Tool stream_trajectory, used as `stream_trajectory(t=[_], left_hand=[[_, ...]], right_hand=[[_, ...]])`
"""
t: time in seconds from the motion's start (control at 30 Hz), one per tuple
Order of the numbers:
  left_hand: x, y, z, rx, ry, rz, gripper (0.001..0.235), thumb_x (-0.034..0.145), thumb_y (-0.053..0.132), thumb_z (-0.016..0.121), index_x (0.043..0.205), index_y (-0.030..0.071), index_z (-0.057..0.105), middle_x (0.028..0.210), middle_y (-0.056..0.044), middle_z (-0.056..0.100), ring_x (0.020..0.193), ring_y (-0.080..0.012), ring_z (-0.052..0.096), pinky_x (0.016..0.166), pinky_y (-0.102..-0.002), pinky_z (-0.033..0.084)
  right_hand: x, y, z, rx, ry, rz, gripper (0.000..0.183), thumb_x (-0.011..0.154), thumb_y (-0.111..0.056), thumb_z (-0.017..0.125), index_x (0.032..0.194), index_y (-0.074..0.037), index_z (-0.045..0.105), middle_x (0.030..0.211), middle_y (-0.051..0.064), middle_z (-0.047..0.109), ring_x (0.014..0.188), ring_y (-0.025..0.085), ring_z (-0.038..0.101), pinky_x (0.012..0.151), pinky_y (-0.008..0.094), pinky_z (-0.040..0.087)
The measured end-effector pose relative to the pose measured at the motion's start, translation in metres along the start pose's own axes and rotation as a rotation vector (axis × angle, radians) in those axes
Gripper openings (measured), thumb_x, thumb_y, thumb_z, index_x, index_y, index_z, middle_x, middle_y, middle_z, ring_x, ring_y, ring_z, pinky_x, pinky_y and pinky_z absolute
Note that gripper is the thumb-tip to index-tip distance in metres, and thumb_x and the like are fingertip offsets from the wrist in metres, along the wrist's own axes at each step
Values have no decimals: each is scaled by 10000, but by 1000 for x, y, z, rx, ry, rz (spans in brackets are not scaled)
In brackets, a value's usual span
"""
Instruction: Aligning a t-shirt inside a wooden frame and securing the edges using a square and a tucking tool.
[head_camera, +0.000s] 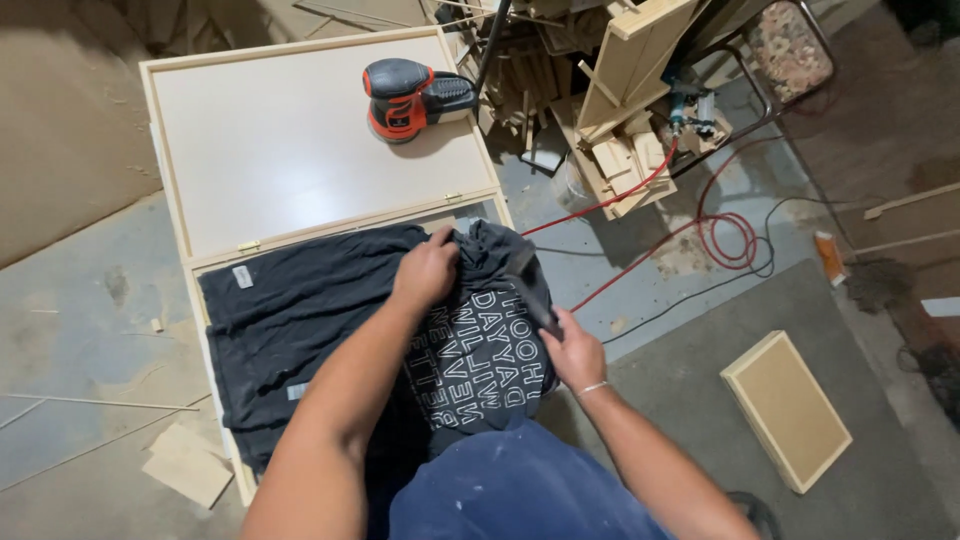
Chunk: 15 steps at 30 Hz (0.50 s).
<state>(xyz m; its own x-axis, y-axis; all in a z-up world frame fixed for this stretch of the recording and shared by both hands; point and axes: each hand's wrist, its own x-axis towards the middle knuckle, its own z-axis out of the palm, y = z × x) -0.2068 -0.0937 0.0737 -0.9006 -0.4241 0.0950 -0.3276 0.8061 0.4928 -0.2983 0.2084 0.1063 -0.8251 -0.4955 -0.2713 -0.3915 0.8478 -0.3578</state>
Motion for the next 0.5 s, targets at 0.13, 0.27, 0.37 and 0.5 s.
stream_trajectory(t=[0.13, 0.27, 0.37, 0.5], left_hand=[[36, -54, 41, 161, 140, 99, 39, 828, 205, 615, 861, 189, 628, 959, -12, 636, 804, -289, 721, 697, -388, 620], [64, -81, 17, 129, 24, -40, 65, 861, 173, 608, 915, 139, 623, 930, -85, 627, 870, -348, 730, 717, -448, 629], [81, -95, 8, 143, 154, -61, 62, 869, 140, 588, 889, 94, 625, 881, -100, 607, 801, -377, 717, 665, -451, 611], [101, -100, 25, 350, 362, 18, 46, 814, 168, 632, 797, 128, 649, 809, -36, 587, 735, -285, 698, 608, -349, 596]], right_hand=[[19, 15, 30, -250, -42, -131, 514, 892, -454, 668, 1384, -394, 530, 1050, 75, 786, 1003, 302, 753, 901, 475, 601], [7, 24, 52, -319, -112, -169, 512, 856, -420, 680, 1349, -415, 541, 1017, 15, 777, 978, 277, 756, 887, 457, 610], [-4, 30, 64, -274, -139, -214, 520, 849, -376, 686, 1351, -404, 553, 1010, 27, 769, 965, 294, 751, 868, 474, 609], [-16, 14, 67, -130, -170, -334, 437, 834, -328, 702, 1262, -403, 659, 1023, 9, 781, 979, 285, 741, 842, 459, 617]])
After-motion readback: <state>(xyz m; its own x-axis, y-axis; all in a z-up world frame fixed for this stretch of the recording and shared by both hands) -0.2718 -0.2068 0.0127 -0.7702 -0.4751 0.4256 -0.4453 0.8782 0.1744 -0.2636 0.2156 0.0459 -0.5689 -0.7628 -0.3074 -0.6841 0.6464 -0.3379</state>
